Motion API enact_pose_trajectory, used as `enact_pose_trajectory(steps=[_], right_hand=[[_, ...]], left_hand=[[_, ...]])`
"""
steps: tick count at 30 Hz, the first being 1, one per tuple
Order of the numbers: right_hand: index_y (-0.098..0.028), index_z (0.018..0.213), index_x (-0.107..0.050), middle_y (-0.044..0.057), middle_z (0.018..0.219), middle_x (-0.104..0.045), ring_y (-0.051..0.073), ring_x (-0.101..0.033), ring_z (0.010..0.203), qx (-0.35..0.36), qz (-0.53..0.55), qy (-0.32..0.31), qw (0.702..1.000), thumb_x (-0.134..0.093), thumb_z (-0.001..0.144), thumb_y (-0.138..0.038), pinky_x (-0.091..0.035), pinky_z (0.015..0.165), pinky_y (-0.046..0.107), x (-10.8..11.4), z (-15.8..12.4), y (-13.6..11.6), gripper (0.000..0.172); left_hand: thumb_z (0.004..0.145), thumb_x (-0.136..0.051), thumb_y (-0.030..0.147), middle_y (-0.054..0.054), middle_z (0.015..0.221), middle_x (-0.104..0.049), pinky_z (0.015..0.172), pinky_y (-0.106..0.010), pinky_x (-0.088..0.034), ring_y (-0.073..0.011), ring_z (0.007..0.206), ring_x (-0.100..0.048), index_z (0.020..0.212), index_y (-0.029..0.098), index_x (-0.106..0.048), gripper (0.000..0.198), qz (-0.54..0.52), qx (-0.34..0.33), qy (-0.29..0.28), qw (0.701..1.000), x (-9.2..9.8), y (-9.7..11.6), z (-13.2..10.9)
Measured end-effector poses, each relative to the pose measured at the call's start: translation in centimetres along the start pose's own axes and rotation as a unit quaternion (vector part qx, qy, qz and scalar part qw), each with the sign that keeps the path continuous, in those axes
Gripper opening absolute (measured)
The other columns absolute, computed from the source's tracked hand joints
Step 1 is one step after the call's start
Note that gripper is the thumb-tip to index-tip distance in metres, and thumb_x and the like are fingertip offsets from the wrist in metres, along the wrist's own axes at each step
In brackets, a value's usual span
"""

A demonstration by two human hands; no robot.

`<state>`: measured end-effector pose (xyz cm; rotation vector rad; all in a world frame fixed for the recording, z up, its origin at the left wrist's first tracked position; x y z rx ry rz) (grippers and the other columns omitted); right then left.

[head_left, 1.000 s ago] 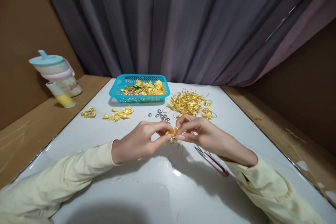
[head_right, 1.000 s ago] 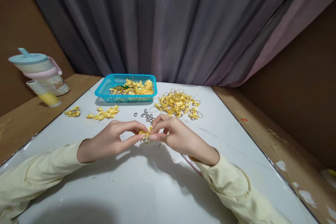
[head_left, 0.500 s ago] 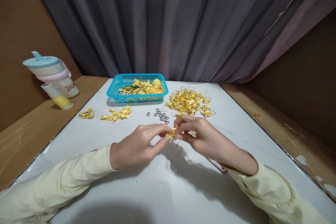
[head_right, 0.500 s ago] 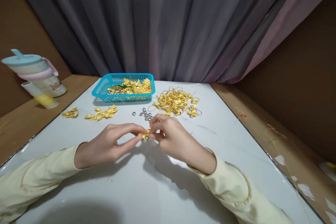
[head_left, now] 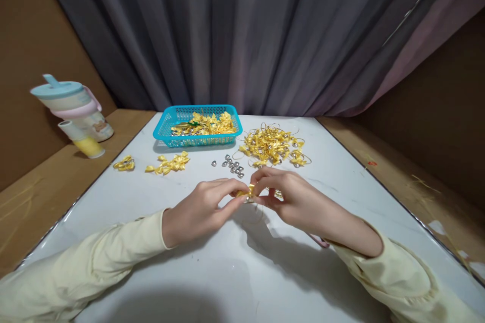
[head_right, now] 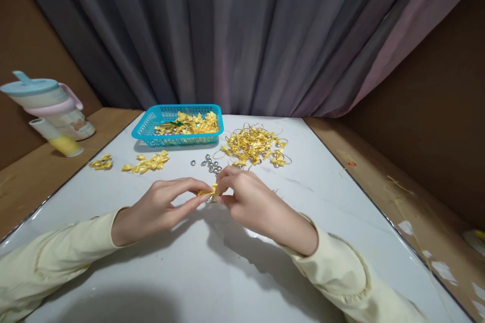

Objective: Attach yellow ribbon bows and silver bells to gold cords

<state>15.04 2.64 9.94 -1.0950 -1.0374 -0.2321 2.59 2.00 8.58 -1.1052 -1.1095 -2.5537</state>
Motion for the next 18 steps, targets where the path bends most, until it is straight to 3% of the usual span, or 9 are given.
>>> enact_pose_trajectory(steps=[12, 18], right_hand=[[-0.015, 0.073, -0.056, 0.002, 0.090, -0.056, 0.012, -0.052, 0.082, 0.034, -0.017, -0.007, 0.999, -0.046, 0.068, 0.011, -0.040, 0.072, 0.023, 0.26, -0.17, 0.05, 0.029], [-0.013, 0.075, -0.054, 0.006, 0.089, -0.051, 0.014, -0.049, 0.079, 0.043, -0.050, -0.038, 0.997, -0.041, 0.068, 0.010, -0.040, 0.070, 0.026, -0.35, -0.79, -0.20, 0.028]], left_hand=[[0.085, -0.053, 0.014, 0.000, 0.089, -0.068, 0.068, -0.017, -0.048, -0.0094, 0.078, -0.062, 0.096, 0.015, -0.061, 0.014, -0.010, 0.010, -0.021, 1.000, -0.14, 0.12, 0.15], [0.086, -0.051, 0.015, -0.001, 0.088, -0.069, 0.071, -0.020, -0.048, -0.0113, 0.078, -0.063, 0.095, 0.016, -0.061, 0.014, -0.013, -0.017, -0.044, 0.999, -0.28, 0.65, 0.11]])
Point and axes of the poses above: each hand's wrist, its own z-axis towards the middle knuckle, its own x-axis out of the back of the hand, y = z × x, the point moved 6 cm from there along z, towards the middle knuckle
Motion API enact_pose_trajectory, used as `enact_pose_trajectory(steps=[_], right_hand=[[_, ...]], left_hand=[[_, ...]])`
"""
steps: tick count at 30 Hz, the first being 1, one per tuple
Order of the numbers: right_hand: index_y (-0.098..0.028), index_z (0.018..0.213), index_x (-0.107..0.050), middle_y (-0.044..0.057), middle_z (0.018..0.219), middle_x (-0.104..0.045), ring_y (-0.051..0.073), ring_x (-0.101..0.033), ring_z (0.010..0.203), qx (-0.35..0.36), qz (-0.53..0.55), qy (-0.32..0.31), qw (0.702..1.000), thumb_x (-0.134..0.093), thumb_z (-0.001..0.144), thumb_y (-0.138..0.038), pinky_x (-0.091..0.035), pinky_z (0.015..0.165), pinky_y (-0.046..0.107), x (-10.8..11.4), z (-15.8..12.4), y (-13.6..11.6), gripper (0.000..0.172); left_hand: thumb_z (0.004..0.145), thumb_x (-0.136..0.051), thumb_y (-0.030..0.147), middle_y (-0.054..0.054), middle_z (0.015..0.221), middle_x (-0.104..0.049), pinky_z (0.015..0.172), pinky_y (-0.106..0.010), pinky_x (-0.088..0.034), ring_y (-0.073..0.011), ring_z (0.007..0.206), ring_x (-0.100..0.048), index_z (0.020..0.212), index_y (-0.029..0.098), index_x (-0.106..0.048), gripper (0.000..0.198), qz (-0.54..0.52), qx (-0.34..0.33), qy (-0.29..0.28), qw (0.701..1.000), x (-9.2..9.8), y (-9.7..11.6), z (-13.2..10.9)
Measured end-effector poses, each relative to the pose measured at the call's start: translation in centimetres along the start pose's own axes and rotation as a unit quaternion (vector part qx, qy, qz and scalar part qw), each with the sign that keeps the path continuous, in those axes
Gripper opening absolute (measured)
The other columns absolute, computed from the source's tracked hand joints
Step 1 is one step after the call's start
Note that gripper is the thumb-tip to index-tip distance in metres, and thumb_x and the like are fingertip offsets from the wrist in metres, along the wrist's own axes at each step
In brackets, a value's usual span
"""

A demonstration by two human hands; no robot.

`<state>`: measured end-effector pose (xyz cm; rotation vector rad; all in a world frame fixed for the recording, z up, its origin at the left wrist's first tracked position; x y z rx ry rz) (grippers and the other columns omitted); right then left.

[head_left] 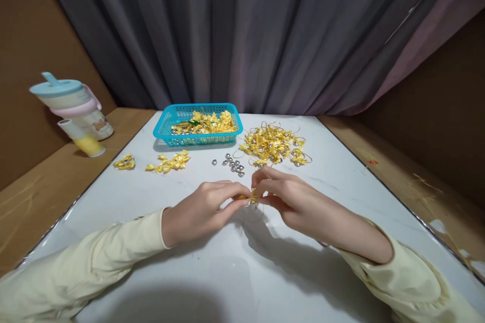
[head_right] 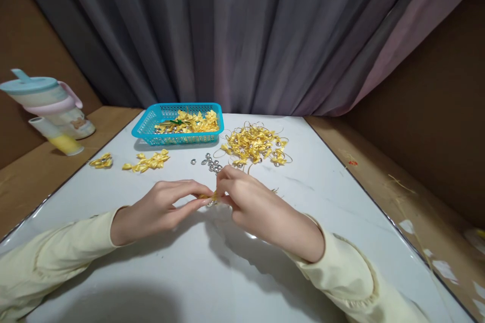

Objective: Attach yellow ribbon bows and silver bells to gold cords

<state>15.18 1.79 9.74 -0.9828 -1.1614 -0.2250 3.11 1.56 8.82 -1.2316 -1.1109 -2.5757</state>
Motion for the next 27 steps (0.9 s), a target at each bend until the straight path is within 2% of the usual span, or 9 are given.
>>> enact_pose_trajectory(steps=[3, 7, 11, 14, 16, 19, 23, 25, 27], right_hand=[[-0.013, 0.080, -0.055, 0.008, 0.093, -0.051, 0.016, -0.049, 0.082, 0.009, -0.007, -0.001, 1.000, -0.041, 0.070, 0.008, -0.041, 0.071, 0.028, -0.2, 0.0, 0.2, 0.027], [-0.014, 0.075, -0.056, 0.006, 0.089, -0.053, 0.015, -0.051, 0.080, -0.013, 0.010, -0.016, 1.000, -0.043, 0.070, 0.006, -0.041, 0.071, 0.027, -0.5, 0.8, 1.7, 0.024], [-0.013, 0.070, -0.058, 0.005, 0.082, -0.057, 0.015, -0.053, 0.078, -0.062, 0.105, -0.030, 0.992, -0.045, 0.070, 0.003, -0.041, 0.071, 0.027, -1.4, 1.9, 3.6, 0.022], [-0.012, 0.073, -0.060, 0.004, 0.078, -0.059, 0.014, -0.053, 0.075, -0.135, 0.211, -0.029, 0.968, -0.047, 0.075, -0.006, -0.040, 0.069, 0.026, -3.0, 1.8, 5.2, 0.014], [-0.012, 0.077, -0.061, 0.003, 0.075, -0.059, 0.013, -0.052, 0.070, -0.172, 0.277, -0.030, 0.945, -0.049, 0.079, -0.014, -0.039, 0.066, 0.025, -4.3, 1.4, 5.9, 0.012], [-0.012, 0.079, -0.061, 0.003, 0.075, -0.061, 0.012, -0.051, 0.068, -0.178, 0.362, -0.040, 0.914, -0.051, 0.081, -0.023, -0.038, 0.064, 0.025, -5.6, 0.7, 5.8, 0.015], [-0.012, 0.080, -0.061, 0.006, 0.081, -0.064, 0.013, -0.055, 0.074, -0.176, 0.413, -0.053, 0.892, -0.053, 0.083, -0.028, -0.039, 0.072, 0.026, -5.9, 0.2, 4.9, 0.018], [-0.012, 0.080, -0.060, 0.006, 0.082, -0.065, 0.013, -0.056, 0.077, -0.163, 0.425, -0.059, 0.888, -0.054, 0.084, -0.029, -0.040, 0.076, 0.027, -5.7, 0.2, 4.4, 0.018], [-0.012, 0.080, -0.060, 0.006, 0.081, -0.065, 0.014, -0.058, 0.079, -0.140, 0.432, -0.070, 0.888, -0.054, 0.084, -0.030, -0.041, 0.078, 0.029, -5.7, 0.1, 3.8, 0.019]], left_hand=[[0.086, -0.050, 0.016, -0.002, 0.089, -0.069, 0.072, -0.023, -0.048, -0.0120, 0.077, -0.062, 0.095, 0.016, -0.062, 0.015, -0.013, 0.016, -0.020, 1.000, -0.1, -0.2, 0.2], [0.084, -0.053, 0.019, -0.001, 0.083, -0.068, 0.067, -0.023, -0.047, -0.0115, 0.072, -0.060, 0.088, 0.017, -0.063, 0.012, -0.092, 0.128, -0.053, 0.986, -1.2, -2.7, 0.4], [0.080, -0.058, 0.025, -0.003, 0.078, -0.066, 0.065, -0.025, -0.047, -0.0121, 0.069, -0.060, 0.083, 0.012, -0.062, 0.013, -0.236, 0.255, -0.039, 0.937, -3.1, -6.4, -0.2], [0.076, -0.062, 0.026, -0.003, 0.076, -0.065, 0.066, -0.026, -0.047, -0.0123, 0.068, -0.060, 0.081, 0.011, -0.060, 0.016, -0.286, 0.297, -0.002, 0.911, -4.0, -8.2, -1.0], [0.076, -0.063, 0.028, -0.005, 0.079, -0.066, 0.070, -0.028, -0.048, -0.0137, 0.072, -0.061, 0.081, 0.011, -0.060, 0.018, -0.294, 0.303, 0.012, 0.906, -4.3, -8.5, -1.6], [0.076, -0.063, 0.029, -0.008, 0.087, -0.068, 0.078, -0.033, -0.048, -0.0168, 0.081, -0.063, 0.083, 0.011, -0.061, 0.019, -0.297, 0.293, 0.017, 0.909, -4.4, -8.3, -2.4], [0.077, -0.062, 0.028, -0.012, 0.114, -0.061, 0.092, -0.036, -0.043, -0.0205, 0.107, -0.055, 0.080, 0.014, -0.063, 0.015, -0.267, 0.248, 0.052, 0.930, -4.0, -7.7, -3.2], [0.078, -0.062, 0.027, -0.011, 0.113, -0.061, 0.095, -0.036, -0.041, -0.0203, 0.112, -0.052, 0.079, 0.014, -0.063, 0.013, -0.263, 0.210, 0.074, 0.939, -3.6, -7.1, -3.4], [0.078, -0.063, 0.028, -0.010, 0.097, -0.066, 0.088, -0.035, -0.046, -0.0188, 0.098, -0.059, 0.080, 0.013, -0.062, 0.015, -0.300, 0.201, 0.067, 0.930, -3.7, -6.6, -3.7]])
Point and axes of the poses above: each hand's wrist, its own z-axis towards the middle knuckle, its own x-axis out of the back of the hand, y = z × x, the point moved 6 cm from there along z, towards the middle knuckle
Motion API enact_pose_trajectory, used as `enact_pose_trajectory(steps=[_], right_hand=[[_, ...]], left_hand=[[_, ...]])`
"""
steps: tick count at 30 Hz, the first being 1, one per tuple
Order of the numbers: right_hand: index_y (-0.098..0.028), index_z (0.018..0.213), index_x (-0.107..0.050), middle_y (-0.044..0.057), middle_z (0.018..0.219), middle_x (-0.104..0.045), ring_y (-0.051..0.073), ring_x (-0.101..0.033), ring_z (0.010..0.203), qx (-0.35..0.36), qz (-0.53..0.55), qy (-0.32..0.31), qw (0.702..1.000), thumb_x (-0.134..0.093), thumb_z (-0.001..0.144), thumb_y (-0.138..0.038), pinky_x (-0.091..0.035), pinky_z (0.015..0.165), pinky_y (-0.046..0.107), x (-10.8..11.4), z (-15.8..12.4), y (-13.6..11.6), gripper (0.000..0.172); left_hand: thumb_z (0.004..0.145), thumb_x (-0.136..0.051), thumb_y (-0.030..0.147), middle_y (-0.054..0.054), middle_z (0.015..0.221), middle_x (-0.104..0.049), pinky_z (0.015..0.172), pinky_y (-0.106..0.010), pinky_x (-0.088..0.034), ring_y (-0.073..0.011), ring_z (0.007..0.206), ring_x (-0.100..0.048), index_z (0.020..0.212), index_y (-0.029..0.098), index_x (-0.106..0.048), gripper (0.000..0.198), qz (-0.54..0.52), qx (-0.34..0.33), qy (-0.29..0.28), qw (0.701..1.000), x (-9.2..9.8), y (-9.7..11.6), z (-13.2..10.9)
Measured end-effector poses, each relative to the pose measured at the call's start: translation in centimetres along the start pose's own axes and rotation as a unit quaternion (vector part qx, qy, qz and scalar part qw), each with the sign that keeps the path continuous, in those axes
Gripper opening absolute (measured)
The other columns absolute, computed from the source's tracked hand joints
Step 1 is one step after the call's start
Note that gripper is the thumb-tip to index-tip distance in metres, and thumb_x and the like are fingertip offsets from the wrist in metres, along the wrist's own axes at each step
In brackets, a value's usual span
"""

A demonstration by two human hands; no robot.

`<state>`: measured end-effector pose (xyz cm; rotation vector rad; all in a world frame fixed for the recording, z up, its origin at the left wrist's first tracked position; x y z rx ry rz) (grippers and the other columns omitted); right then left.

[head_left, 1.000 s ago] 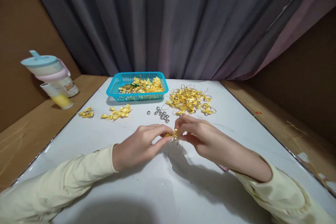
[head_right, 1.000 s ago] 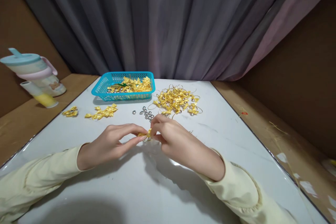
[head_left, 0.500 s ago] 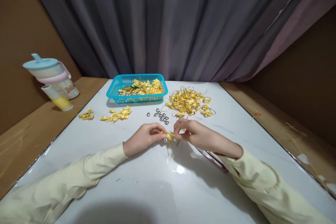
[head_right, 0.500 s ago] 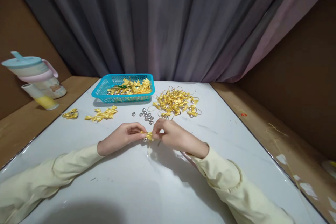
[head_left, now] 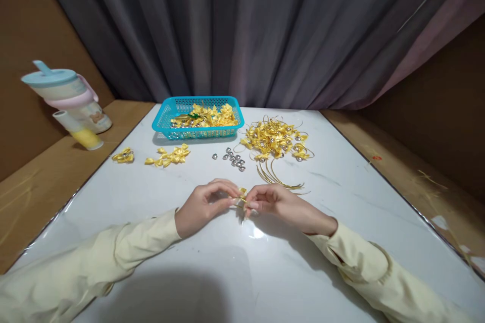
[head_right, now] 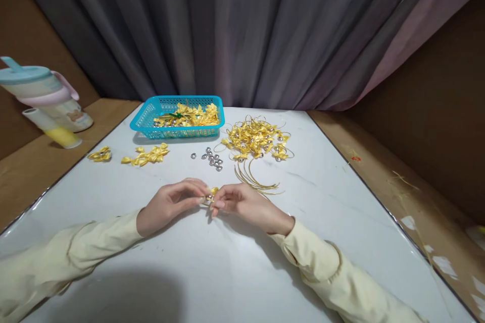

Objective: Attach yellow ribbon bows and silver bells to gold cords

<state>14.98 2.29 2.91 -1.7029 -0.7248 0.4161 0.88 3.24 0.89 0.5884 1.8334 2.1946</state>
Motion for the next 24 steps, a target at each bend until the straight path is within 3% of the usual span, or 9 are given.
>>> enact_pose_trajectory(steps=[3, 7, 11, 17, 24], right_hand=[[-0.012, 0.080, -0.060, 0.005, 0.076, -0.064, 0.014, -0.059, 0.076, 0.019, 0.002, -0.037, 0.999, -0.056, 0.083, -0.032, -0.043, 0.077, 0.029, -0.8, -0.3, -0.1, 0.020], [-0.013, 0.077, -0.058, 0.001, 0.065, -0.060, 0.012, -0.056, 0.065, 0.008, -0.006, -0.066, 0.998, -0.056, 0.082, -0.030, -0.043, 0.070, 0.026, -1.4, -0.7, 0.5, 0.018], [-0.013, 0.073, -0.057, 0.000, 0.061, -0.057, 0.010, -0.052, 0.058, -0.003, -0.028, -0.107, 0.994, -0.054, 0.081, -0.024, -0.041, 0.064, 0.024, -1.9, -1.0, 1.0, 0.014], [-0.014, 0.070, -0.056, 0.002, 0.067, -0.057, 0.012, -0.054, 0.065, -0.002, -0.042, -0.134, 0.990, -0.053, 0.076, -0.018, -0.044, 0.064, 0.025, -2.4, -1.1, 0.9, 0.008], [-0.015, 0.064, -0.057, 0.003, 0.062, -0.060, 0.015, -0.055, 0.080, 0.047, -0.157, -0.126, 0.978, -0.051, 0.075, -0.010, -0.044, 0.071, 0.026, -2.8, -1.0, 0.0, 0.014]], left_hand=[[0.078, -0.063, 0.033, -0.006, 0.075, -0.067, 0.070, -0.031, -0.052, -0.0156, 0.072, -0.063, 0.082, 0.012, -0.060, 0.021, -0.075, 0.065, -0.062, 0.993, -0.9, -0.1, -0.6], [0.072, -0.070, 0.034, -0.002, 0.066, -0.065, 0.063, -0.028, -0.051, -0.0137, 0.063, -0.063, 0.082, 0.013, -0.054, 0.028, -0.175, 0.151, -0.169, 0.958, -2.5, -0.5, -1.2], [0.066, -0.075, 0.032, 0.002, 0.064, -0.064, 0.061, -0.026, -0.051, -0.0122, 0.059, -0.064, 0.080, 0.016, -0.046, 0.036, -0.242, 0.200, -0.220, 0.923, -3.2, -1.0, -1.4], [0.072, -0.070, 0.029, -0.002, 0.068, -0.068, 0.066, -0.025, -0.052, -0.0121, 0.064, -0.065, 0.081, 0.013, -0.057, 0.023, -0.157, 0.199, -0.309, 0.917, -3.6, -0.7, -1.6], [0.075, -0.066, 0.032, -0.005, 0.072, -0.071, 0.069, -0.022, -0.051, -0.0125, 0.069, -0.066, 0.080, 0.012, -0.065, 0.021, -0.078, 0.171, -0.337, 0.923, -3.6, -0.6, -1.5]])
Point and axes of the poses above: each hand's wrist, its own z-axis towards the middle knuckle, its own x-axis out of the back of the hand, y = z × x, the point moved 6 cm from there along z, towards the middle knuckle
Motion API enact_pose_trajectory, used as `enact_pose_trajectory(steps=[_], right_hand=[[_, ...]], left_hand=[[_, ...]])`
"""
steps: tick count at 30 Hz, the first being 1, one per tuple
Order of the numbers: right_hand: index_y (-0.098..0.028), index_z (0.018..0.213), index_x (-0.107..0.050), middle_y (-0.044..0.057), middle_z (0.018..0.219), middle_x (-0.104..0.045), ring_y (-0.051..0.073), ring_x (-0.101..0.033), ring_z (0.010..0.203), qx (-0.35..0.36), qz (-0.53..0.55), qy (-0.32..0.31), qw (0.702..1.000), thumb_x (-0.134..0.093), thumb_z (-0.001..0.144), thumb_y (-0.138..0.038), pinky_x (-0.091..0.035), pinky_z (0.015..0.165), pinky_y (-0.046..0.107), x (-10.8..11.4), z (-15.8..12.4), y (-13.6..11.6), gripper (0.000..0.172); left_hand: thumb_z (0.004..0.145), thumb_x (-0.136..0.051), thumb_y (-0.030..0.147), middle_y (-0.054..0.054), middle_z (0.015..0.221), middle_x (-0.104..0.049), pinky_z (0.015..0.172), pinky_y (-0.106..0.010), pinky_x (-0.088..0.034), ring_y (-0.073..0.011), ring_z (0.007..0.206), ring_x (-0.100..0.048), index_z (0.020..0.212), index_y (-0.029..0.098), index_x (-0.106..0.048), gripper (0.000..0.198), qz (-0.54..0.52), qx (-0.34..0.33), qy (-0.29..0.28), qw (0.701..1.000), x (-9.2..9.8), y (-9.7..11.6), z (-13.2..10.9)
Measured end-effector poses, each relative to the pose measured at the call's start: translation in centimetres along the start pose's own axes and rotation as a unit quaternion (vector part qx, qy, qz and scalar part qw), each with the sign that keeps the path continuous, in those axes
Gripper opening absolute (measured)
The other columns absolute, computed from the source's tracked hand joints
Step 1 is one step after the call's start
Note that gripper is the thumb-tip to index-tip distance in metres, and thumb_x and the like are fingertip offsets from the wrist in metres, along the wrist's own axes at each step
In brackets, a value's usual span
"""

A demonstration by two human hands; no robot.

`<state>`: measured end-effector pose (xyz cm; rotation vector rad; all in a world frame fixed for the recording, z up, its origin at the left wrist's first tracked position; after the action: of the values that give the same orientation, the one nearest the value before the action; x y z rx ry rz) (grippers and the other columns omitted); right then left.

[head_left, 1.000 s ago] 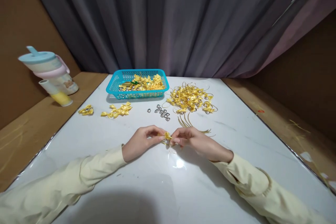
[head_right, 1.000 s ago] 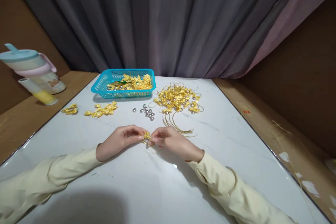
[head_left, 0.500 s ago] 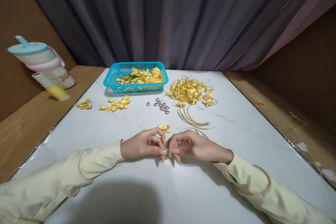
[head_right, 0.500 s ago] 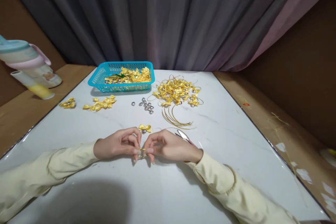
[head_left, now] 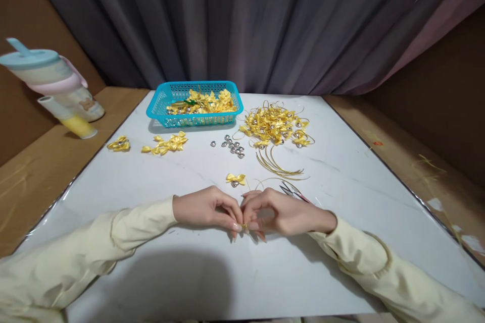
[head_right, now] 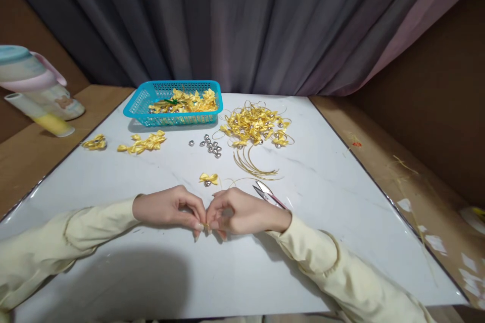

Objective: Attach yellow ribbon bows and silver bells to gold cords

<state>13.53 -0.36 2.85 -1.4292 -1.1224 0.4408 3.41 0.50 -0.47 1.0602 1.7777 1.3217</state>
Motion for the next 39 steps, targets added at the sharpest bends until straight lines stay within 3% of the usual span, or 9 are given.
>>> enact_pose_trajectory(steps=[14, 18, 22, 29, 39], right_hand=[[-0.014, 0.069, -0.063, 0.001, 0.075, -0.064, 0.012, -0.054, 0.073, 0.033, -0.114, 0.031, 0.992, -0.054, 0.072, -0.004, -0.040, 0.084, 0.030, 0.2, -0.2, -0.3, 0.014], [-0.013, 0.073, -0.065, 0.003, 0.081, -0.066, 0.014, -0.055, 0.079, 0.029, -0.102, 0.029, 0.994, -0.053, 0.069, 0.000, -0.043, 0.075, 0.026, 0.2, -0.1, -0.1, 0.018], [-0.013, 0.073, -0.066, 0.003, 0.081, -0.066, 0.014, -0.055, 0.079, 0.030, -0.096, 0.028, 0.995, -0.053, 0.069, -0.001, -0.042, 0.077, 0.026, 0.3, -0.1, 0.0, 0.018], [-0.014, 0.072, -0.066, 0.001, 0.075, -0.065, 0.013, -0.054, 0.075, 0.026, -0.112, 0.026, 0.993, -0.054, 0.070, -0.003, -0.041, 0.080, 0.027, 0.1, 0.1, -0.1, 0.016], [-0.011, 0.083, -0.069, 0.005, 0.079, -0.068, 0.015, -0.055, 0.079, 0.055, -0.128, 0.010, 0.990, -0.055, 0.075, -0.007, -0.040, 0.081, 0.028, 0.1, -0.1, -0.4, 0.016]], left_hand=[[0.079, -0.061, 0.023, -0.006, 0.071, -0.070, 0.070, -0.022, -0.051, -0.0126, 0.070, -0.065, 0.080, 0.011, -0.066, 0.013, 0.060, -0.008, 0.031, 0.998, 0.0, 0.3, 0.0], [0.076, -0.063, 0.021, -0.008, 0.083, -0.066, 0.078, -0.025, -0.050, -0.0138, 0.078, -0.063, 0.079, 0.012, -0.067, 0.010, 0.110, -0.061, 0.039, 0.991, 0.2, 0.8, -0.1], [0.073, -0.066, 0.019, -0.008, 0.089, -0.062, 0.083, -0.028, -0.048, -0.0157, 0.087, -0.060, 0.081, 0.012, -0.067, 0.010, 0.142, -0.103, 0.046, 0.983, 0.2, 0.8, -0.2], [0.078, -0.063, 0.022, -0.008, 0.080, -0.063, 0.075, -0.024, -0.048, -0.0144, 0.078, -0.060, 0.075, 0.011, -0.068, 0.012, 0.194, -0.122, 0.072, 0.971, -0.2, 1.0, -0.3], [0.078, -0.062, 0.023, -0.007, 0.077, -0.062, 0.073, -0.024, -0.048, -0.0130, 0.075, -0.059, 0.072, 0.011, -0.067, 0.014, 0.186, -0.113, 0.060, 0.974, -0.1, 0.9, -0.3]])
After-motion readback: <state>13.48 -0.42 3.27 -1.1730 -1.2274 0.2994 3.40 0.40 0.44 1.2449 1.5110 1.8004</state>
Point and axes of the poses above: each hand's wrist, its own z-axis towards the middle knuckle, its own x-axis out of the back of the hand, y = z × x, the point moved 6 cm from there along z, towards the middle knuckle
